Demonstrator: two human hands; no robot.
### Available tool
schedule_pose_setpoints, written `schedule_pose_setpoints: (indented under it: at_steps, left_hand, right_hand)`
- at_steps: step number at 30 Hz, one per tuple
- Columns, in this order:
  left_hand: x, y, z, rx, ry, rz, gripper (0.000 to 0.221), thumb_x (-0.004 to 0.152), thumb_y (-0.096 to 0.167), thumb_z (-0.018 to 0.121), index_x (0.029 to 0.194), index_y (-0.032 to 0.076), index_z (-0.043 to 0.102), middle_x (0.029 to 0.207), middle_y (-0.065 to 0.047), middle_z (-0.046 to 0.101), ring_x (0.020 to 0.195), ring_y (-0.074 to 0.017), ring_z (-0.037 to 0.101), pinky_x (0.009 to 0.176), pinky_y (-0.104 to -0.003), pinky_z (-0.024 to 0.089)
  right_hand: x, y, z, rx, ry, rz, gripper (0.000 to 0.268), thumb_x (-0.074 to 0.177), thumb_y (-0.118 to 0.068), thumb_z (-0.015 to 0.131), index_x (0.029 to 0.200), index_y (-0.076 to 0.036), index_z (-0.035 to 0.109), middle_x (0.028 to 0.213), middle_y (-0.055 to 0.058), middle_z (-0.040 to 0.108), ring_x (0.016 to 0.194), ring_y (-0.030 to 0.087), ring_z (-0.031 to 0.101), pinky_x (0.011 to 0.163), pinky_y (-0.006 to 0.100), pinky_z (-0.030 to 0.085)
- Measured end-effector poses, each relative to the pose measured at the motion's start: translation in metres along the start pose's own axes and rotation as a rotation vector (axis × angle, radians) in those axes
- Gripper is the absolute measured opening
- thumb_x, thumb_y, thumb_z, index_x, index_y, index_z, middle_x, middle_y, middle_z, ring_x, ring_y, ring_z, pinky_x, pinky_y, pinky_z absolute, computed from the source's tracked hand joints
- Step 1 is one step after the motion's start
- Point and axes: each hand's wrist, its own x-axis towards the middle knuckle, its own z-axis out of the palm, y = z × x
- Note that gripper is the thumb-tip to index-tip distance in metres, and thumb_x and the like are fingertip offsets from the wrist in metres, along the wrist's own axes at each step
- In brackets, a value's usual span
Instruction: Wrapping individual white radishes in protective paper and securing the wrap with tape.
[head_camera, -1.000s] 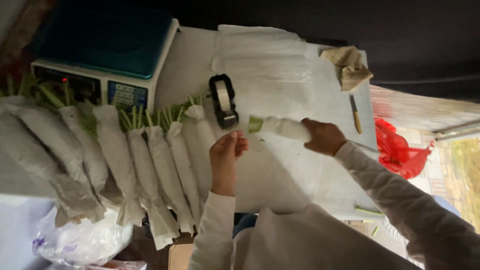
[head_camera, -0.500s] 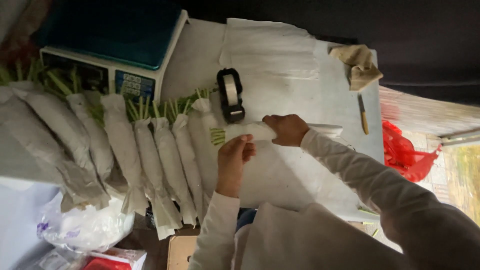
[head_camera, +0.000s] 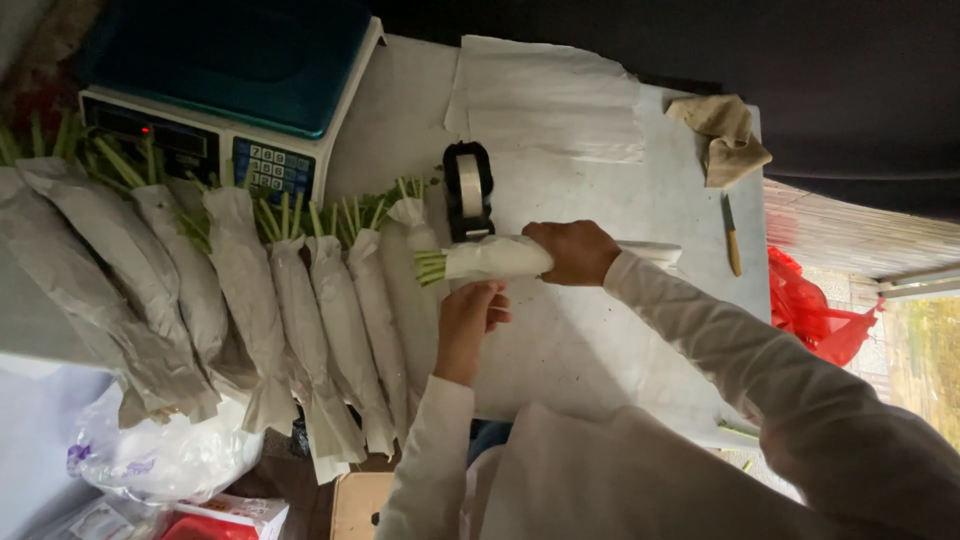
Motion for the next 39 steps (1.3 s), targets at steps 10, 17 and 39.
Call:
schedule_pose_setpoints:
  at_steps: [10,17,39]
  left_hand:
    - [0.03,-0.02,-0.006,0.176,-0.035,0.109,0.031,0.092,0.028,0.068,0.106,0.003,0.078,0.072,-0.015,0.074,0.049,-0.0213,0.071,0.045,-0.026,0.048]
    - [0.023,-0.008,-0.001,0.127,-0.005,0.072,0.031,0.091,0.022,0.068,0.105,-0.005,0.076,0.059,-0.016,0.065,0.039,-0.0213,0.063,0.038,-0.028,0.047]
    - [0.035,0.042,0.003,0.486,0.059,0.132,0.031,0.085,0.021,0.076,0.065,0.006,0.057,0.054,-0.006,0.052,0.046,-0.0173,0.05,0.05,-0.03,0.041]
  right_hand:
    - [-0.002,0.002,0.001,0.038,-0.014,-0.014,0.059,0.082,-0.022,0.071,0.136,-0.012,0.05,0.106,0.009,0.071,0.099,0.037,0.072,0.09,0.055,0.06]
    - [0.002,0.009,0.005,0.093,-0.076,0.007,0.056,0.082,-0.023,0.07,0.133,-0.016,0.05,0.107,0.008,0.071,0.103,0.037,0.071,0.095,0.056,0.058]
    - [0.005,0.012,0.007,0.424,-0.098,0.042,0.061,0.074,-0.021,0.072,0.131,-0.013,0.051,0.108,0.024,0.072,0.105,0.051,0.067,0.092,0.065,0.056]
